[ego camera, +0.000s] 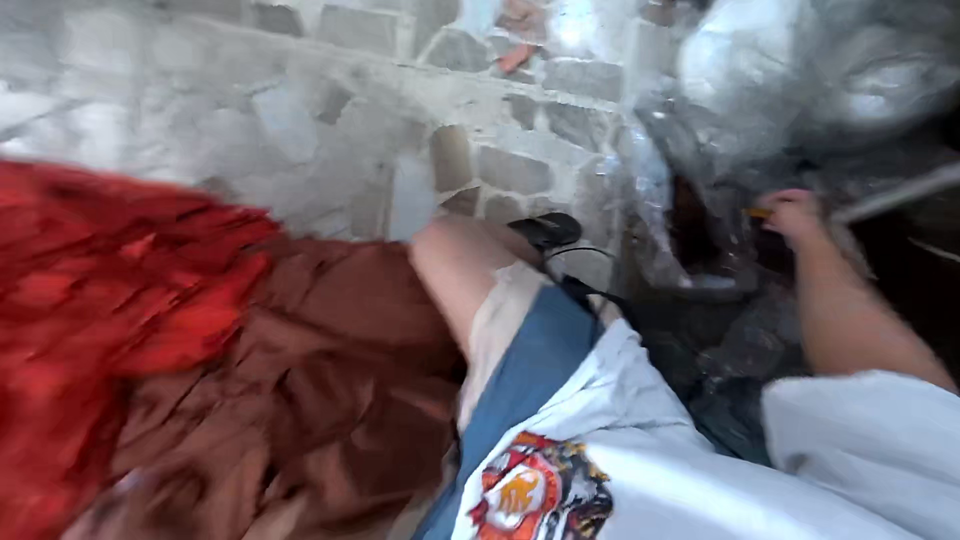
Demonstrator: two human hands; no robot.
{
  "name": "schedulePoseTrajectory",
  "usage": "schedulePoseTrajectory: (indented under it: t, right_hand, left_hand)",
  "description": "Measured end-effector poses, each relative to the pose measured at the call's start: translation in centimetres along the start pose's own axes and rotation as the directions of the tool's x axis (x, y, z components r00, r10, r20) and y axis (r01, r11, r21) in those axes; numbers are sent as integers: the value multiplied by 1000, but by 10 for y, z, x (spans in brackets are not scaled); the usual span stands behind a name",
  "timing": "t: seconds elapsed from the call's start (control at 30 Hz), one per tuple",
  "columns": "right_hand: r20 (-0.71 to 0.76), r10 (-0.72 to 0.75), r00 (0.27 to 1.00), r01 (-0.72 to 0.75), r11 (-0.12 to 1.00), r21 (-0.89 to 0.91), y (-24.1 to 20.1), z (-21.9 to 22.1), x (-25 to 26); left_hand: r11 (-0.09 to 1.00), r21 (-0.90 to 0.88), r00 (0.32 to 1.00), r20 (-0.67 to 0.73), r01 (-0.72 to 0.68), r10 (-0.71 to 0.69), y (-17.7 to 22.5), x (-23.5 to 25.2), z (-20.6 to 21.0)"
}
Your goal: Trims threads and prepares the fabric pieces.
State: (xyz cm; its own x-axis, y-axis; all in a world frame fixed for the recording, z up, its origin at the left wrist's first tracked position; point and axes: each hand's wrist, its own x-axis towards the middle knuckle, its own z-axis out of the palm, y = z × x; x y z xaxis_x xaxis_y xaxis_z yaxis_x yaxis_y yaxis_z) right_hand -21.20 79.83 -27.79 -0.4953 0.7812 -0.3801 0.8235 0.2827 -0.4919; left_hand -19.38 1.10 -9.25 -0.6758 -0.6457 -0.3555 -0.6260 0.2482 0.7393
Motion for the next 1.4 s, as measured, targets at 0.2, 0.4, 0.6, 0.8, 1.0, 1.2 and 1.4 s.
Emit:
schedulePoseTrajectory:
  t: [0.2,0.4,0.6,0.8,1.0,1.2,1.4]
  right_hand:
    - [346,-732,587,773,634,30,-185,117,-182]
    - [669,-702,-243,889,114,443,-300,218,-386]
    - [964,-220,-152,877,420,234,-312,323,-480]
    - [699,-411,-585,486,513,708,-307,258,-520]
    - [359,-527,-770,152,395,906,-315,182,-540]
    - [183,-646,-741,68,198,978,-303,159,-561]
    - [331,-649,-685,203,266,942,-289,163,-582]
  left_hand:
    - [977,211,978,207,-19,-26,-60,16,6]
    - [945,325,991,130,-27,-16,-79,27,36]
    - [980,-14,975,101,-197,198,-60,0,7]
    - [877,-60,788,415,-476,456,4,-70,-108]
    - [769,-106,636,496,-631,591,13,-121,-170]
    - [751,-348,530,546,-561,649,-22,-124,-167]
    - [703,-426,577,403,-569,711,-55,-110,-159]
